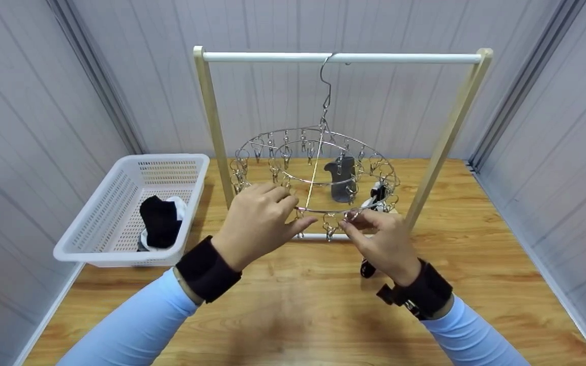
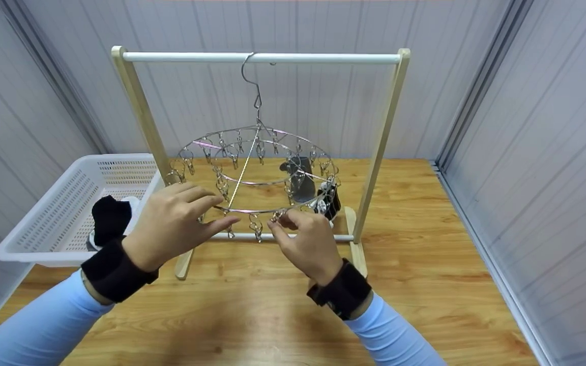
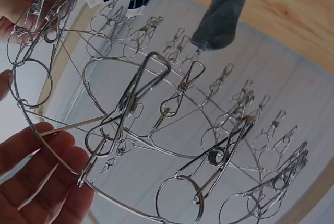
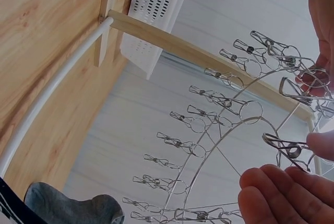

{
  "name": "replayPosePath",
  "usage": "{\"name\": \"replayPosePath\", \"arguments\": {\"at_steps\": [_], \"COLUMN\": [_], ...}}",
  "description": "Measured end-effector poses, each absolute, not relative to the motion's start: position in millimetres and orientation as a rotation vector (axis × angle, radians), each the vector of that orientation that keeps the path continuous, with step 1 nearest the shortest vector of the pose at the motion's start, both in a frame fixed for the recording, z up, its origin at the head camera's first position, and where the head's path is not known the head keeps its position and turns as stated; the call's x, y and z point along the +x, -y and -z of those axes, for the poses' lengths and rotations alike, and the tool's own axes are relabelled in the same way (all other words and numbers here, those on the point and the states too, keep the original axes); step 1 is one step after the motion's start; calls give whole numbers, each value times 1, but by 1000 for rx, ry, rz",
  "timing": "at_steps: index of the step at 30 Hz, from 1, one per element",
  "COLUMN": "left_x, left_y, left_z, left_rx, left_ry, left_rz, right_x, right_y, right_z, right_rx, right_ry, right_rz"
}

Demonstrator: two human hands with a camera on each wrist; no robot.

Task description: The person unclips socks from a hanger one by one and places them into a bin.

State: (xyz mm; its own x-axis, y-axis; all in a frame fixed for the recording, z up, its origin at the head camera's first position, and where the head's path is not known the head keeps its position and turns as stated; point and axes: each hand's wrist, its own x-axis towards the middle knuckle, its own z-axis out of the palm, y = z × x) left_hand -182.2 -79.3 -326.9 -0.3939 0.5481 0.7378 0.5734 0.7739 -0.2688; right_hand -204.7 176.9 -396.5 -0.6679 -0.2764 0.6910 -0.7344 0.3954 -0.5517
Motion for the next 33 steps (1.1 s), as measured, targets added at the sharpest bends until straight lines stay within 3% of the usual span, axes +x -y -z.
{"name": "replayPosePath", "arguments": {"at_steps": [19,33], "left_x": [-185,-192], "left_y": [82,95], "left_z": [337,343], "left_rx": [-752,-748], "left_ry": [1932,1969], "left_rz": [-262,-298], "right_x": [-204,-204], "right_y": [-178,-216], "right_z": [394,360], "right_rx": [923,836], "right_ry": [2160,1932], "right_rz": [-1098,-1159]}}
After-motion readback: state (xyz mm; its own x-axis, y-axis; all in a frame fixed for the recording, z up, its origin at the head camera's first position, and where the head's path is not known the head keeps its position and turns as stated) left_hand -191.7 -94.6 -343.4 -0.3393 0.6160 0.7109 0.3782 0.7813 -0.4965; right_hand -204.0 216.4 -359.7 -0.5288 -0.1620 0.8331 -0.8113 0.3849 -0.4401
